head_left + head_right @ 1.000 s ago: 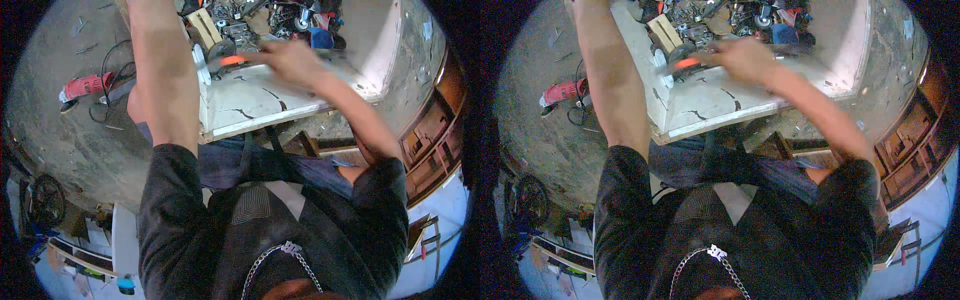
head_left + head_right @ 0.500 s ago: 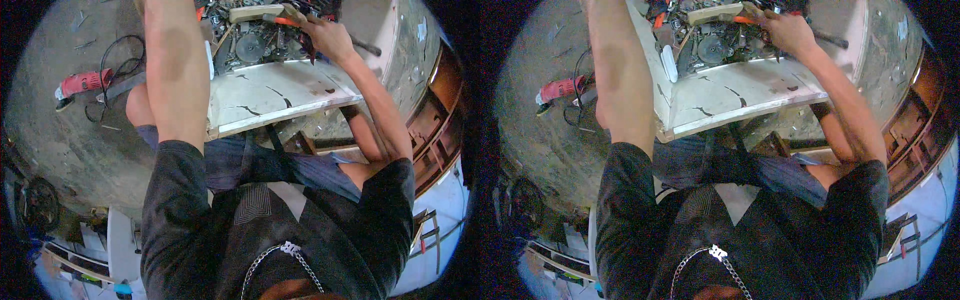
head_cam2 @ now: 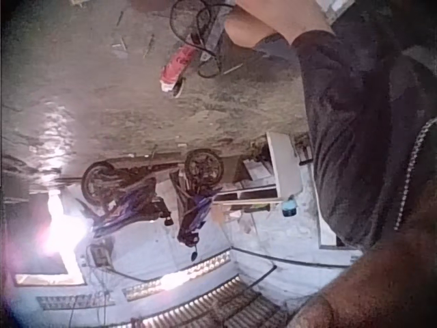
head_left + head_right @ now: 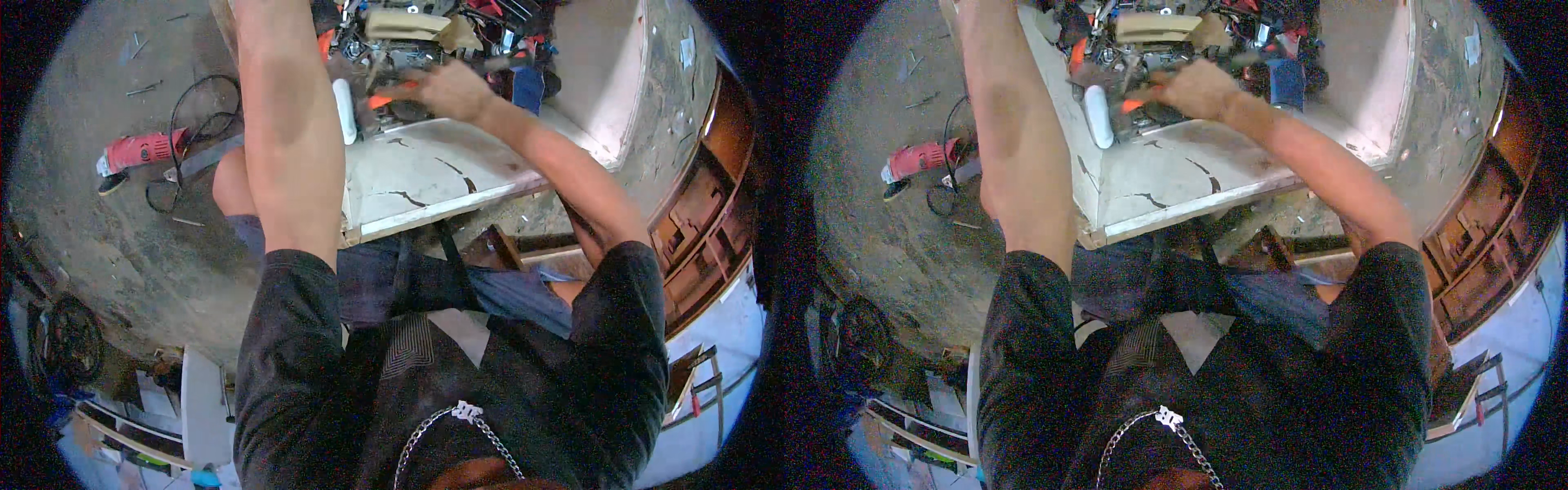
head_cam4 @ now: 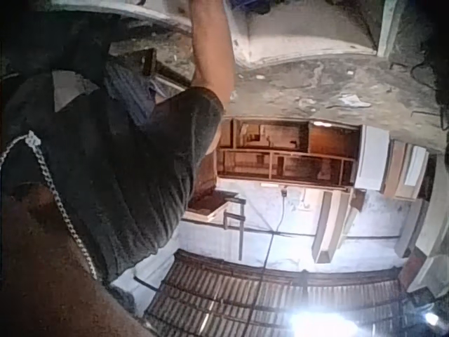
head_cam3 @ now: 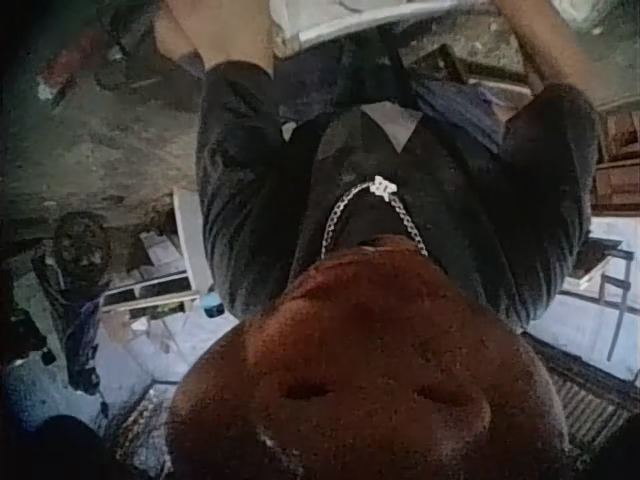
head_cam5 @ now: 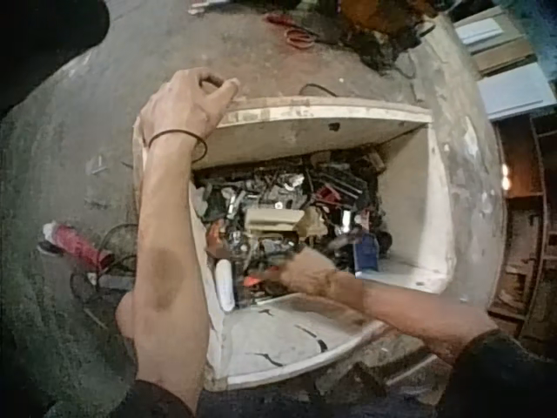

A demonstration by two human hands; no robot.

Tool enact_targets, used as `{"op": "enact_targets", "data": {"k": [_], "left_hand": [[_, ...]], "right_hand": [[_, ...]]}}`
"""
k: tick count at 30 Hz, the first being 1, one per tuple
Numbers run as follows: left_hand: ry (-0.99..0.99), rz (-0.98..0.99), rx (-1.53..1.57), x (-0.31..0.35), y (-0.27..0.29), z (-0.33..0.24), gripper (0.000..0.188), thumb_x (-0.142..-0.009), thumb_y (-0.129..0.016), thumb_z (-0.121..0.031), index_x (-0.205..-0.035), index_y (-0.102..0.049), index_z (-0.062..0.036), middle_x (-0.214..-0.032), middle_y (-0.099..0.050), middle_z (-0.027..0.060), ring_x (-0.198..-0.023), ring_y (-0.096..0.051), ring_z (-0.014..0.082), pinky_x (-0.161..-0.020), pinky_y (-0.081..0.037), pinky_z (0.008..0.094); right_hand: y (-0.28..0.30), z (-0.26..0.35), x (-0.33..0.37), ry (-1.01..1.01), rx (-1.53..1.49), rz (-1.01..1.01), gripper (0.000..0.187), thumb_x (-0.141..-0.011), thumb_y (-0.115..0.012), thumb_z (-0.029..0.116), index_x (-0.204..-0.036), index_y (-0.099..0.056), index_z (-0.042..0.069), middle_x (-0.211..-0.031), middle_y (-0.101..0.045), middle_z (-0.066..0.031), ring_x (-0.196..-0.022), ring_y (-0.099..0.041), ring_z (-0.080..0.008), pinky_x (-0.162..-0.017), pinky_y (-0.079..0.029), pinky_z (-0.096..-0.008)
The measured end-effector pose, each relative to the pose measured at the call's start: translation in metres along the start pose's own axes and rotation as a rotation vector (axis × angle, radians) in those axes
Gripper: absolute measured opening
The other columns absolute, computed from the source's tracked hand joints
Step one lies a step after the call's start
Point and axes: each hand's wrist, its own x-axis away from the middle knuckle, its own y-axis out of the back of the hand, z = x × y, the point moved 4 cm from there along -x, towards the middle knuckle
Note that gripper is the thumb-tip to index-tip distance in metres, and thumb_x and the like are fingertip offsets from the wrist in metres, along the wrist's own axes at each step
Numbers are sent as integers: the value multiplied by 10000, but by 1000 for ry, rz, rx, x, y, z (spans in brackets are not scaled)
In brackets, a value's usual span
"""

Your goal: The person sorts through a white container of scrap metal and hardware, picking up a hammer and various small metal components to examine and organize them.

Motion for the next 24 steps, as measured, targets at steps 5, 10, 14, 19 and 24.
{"op": "enact_targets", "data": {"k": [5,10,14,19,24], "left_hand": [[51,39,-6,4,6,-3,433,-803,-622,-547,-1071,-744,-229,-1082,-713,137,-1054,-657,337,-927,-499,444],[73,49,-43,3,7,3,430,-810,-609,-545,-1072,-744,-232,-1084,-713,136,-1056,-657,338,-928,-498,447],[52,57,-9,3,7,-6,431,-810,-607,-543,-1073,-743,-230,-1085,-713,136,-1059,-655,339,-927,-497,442],[54,50,-39,2,4,-1,442,-807,-608,-546,-1076,-742,-222,-1088,-714,121,-1059,-655,338,-925,-497,435],[-4,30,-19,0,1,-4,439,-805,-607,-536,-1070,-745,-216,-1081,-716,119,-1050,-658,341,-918,-500,432]], "right_hand": [[13,-109,53,-377,171,221,622,-815,-619,158,-1381,-495,385,-960,-682,-93,-775,-698,-311,-617,-567,-435],[107,-132,85,-732,156,266,664,-884,-671,274,-1483,-401,176,-850,-694,-227,-644,-689,-259,-582,-513,-436],[68,-121,111,-556,-171,-231,489,-923,-575,179,-1384,-516,331,-1005,-675,-95,-847,-672,-347,-730,-540,-443],[45,-21,42,-118,-363,41,665,-765,-615,105,-1374,-516,352,-937,-671,-77,-746,-664,-330,-672,-553,-438],[6,1,-5,98,-281,174,587,-783,-594,137,-1323,-570,364,-909,-680,-84,-729,-678,-302,-629,-552,-448]]}}
